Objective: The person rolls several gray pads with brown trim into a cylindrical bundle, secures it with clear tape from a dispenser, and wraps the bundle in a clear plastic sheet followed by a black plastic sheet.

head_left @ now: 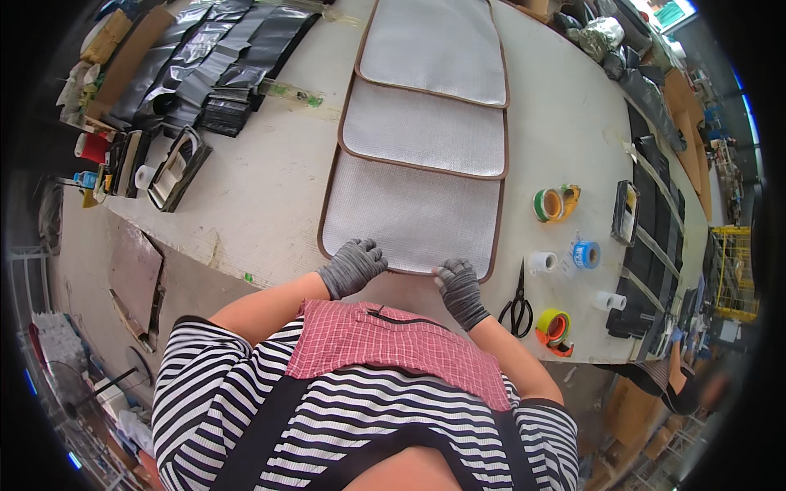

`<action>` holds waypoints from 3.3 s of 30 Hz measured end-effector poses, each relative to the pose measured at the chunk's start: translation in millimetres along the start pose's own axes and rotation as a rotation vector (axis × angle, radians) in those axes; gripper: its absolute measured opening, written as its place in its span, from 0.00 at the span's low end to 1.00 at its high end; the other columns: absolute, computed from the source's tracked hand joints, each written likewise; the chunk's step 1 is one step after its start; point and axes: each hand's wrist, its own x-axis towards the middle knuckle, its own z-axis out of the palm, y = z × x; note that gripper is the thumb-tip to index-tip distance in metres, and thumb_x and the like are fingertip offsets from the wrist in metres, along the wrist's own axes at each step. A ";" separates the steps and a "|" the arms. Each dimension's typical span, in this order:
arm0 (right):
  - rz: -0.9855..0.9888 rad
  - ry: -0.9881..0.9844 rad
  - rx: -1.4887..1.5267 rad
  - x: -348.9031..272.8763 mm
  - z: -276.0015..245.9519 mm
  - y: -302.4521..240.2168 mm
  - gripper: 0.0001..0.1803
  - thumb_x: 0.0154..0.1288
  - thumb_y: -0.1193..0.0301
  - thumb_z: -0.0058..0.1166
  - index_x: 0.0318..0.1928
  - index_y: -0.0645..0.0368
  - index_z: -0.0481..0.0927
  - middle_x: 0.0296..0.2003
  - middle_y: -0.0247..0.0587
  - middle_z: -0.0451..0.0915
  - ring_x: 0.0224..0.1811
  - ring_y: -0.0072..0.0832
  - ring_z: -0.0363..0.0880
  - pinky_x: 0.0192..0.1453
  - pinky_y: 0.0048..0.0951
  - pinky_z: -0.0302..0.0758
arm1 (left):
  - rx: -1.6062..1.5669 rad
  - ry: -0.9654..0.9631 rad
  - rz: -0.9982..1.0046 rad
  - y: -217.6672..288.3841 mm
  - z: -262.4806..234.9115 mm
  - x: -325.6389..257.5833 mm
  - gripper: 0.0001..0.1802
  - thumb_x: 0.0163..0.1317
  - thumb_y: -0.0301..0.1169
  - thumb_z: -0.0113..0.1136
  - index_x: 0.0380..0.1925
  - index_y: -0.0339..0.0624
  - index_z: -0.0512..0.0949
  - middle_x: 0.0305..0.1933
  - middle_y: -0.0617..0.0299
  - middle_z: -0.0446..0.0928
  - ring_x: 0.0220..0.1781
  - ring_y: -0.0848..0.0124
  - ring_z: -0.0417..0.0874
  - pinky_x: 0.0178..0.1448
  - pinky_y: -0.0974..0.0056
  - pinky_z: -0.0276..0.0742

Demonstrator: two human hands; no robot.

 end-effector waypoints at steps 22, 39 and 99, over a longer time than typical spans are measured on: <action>0.054 0.050 -0.233 -17.5 22.4 -44.1 0.19 0.54 0.68 0.60 0.49 0.52 0.81 0.51 0.39 0.78 0.53 0.40 0.74 0.60 0.45 0.66 | 0.185 0.150 -0.008 30.7 35.4 -16.7 0.22 0.57 0.32 0.53 0.51 0.38 0.77 0.51 0.53 0.78 0.55 0.57 0.77 0.57 0.51 0.71; 0.047 0.212 -0.129 -40.7 29.4 -1.7 0.13 0.59 0.73 0.55 0.46 0.54 0.82 0.44 0.42 0.79 0.50 0.43 0.74 0.58 0.44 0.67 | 0.171 0.278 -0.131 8.1 55.4 -62.7 0.26 0.57 0.28 0.52 0.58 0.44 0.75 0.55 0.52 0.76 0.61 0.52 0.73 0.67 0.47 0.64; 0.516 -0.603 -0.296 87.9 -34.0 58.2 0.16 0.62 0.56 0.59 0.43 0.50 0.85 0.37 0.44 0.84 0.46 0.42 0.81 0.52 0.45 0.75 | -0.344 -0.242 -0.595 -79.1 -27.6 25.8 0.12 0.57 0.28 0.57 0.42 0.49 0.80 0.49 0.57 0.78 0.58 0.57 0.76 0.58 0.54 0.72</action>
